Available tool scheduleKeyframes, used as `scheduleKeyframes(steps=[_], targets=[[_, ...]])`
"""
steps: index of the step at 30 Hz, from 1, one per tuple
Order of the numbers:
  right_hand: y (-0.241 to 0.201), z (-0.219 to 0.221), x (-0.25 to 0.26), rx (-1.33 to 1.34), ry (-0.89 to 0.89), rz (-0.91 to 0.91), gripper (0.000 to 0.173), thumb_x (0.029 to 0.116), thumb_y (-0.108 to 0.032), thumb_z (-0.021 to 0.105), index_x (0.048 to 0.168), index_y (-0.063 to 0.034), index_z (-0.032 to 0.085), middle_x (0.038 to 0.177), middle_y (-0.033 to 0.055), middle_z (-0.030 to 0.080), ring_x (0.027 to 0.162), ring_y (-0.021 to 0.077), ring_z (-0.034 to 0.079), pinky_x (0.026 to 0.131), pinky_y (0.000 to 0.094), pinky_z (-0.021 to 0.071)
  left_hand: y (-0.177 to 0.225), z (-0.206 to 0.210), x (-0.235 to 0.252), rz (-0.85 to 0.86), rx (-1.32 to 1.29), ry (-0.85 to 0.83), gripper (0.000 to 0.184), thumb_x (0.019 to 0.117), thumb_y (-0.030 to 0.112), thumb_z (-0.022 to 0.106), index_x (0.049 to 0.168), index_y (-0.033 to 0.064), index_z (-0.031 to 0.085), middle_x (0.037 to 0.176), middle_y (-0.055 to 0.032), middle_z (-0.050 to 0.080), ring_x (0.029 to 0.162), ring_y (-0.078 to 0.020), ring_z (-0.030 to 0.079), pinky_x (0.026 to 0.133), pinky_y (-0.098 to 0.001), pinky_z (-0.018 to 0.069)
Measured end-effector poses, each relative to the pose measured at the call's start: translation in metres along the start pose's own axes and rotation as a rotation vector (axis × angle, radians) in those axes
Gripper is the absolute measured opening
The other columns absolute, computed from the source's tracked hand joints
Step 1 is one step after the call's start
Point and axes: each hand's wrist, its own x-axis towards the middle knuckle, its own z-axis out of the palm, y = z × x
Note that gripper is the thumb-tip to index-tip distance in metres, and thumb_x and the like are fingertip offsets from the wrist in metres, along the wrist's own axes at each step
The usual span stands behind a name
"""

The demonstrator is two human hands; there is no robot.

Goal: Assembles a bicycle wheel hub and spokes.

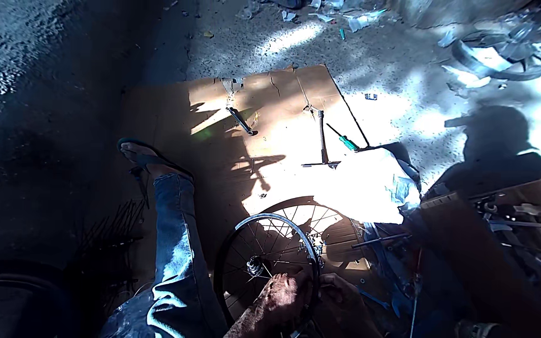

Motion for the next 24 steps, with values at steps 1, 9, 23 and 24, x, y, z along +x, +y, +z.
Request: scheduleKeyframes(steps=[1, 9, 23, 24], targets=[[0.000, 0.001, 0.000, -0.032, 0.004, -0.005, 0.020, 0.0885, 0.003, 0.070, 0.108, 0.0005, 0.070, 0.108, 0.0094, 0.072, 0.086, 0.0160, 0.073, 0.077, 0.0313, 0.0644, 0.002, 0.000, 0.000, 0.002, 0.011, -0.005, 0.036, 0.1090, 0.034, 0.041, 0.118, 0.0091, 0.065, 0.116, -0.0121, 0.068, 0.109, -0.0275, 0.067, 0.094, -0.0496, 0.0538], [0.005, -0.006, 0.002, -0.273, -0.021, -0.113, 0.018, 0.0965, -0.014, 0.068, 0.112, -0.0053, 0.073, 0.113, 0.0048, 0.073, 0.092, 0.0101, 0.072, 0.080, 0.0275, 0.0636, -0.004, -0.002, 0.002, 0.057, -0.098, 0.018, 0.028, 0.1058, 0.027, 0.049, 0.117, 0.0118, 0.069, 0.114, -0.0088, 0.069, 0.105, -0.0224, 0.068, 0.094, -0.0464, 0.0554], [0.002, -0.009, 0.004, -0.215, -0.073, -0.013, 0.022, 0.0944, -0.011, 0.070, 0.116, -0.0058, 0.070, 0.113, 0.0049, 0.072, 0.093, 0.0131, 0.073, 0.081, 0.0322, 0.0650, 0.003, 0.000, 0.002, 0.017, -0.031, 0.001, 0.034, 0.1086, 0.031, 0.043, 0.115, 0.0094, 0.068, 0.114, -0.0117, 0.067, 0.107, -0.0263, 0.067, 0.095, -0.0474, 0.0546], [0.004, -0.009, 0.004, -0.196, -0.065, 0.003, 0.021, 0.0939, -0.011, 0.070, 0.115, -0.0060, 0.071, 0.112, 0.0052, 0.071, 0.092, 0.0137, 0.072, 0.080, 0.0325, 0.0645, 0.005, -0.001, 0.002, 0.005, -0.009, -0.017, 0.036, 0.1091, 0.032, 0.042, 0.116, 0.0080, 0.067, 0.117, -0.0129, 0.067, 0.110, -0.0273, 0.066, 0.097, -0.0481, 0.0536]])
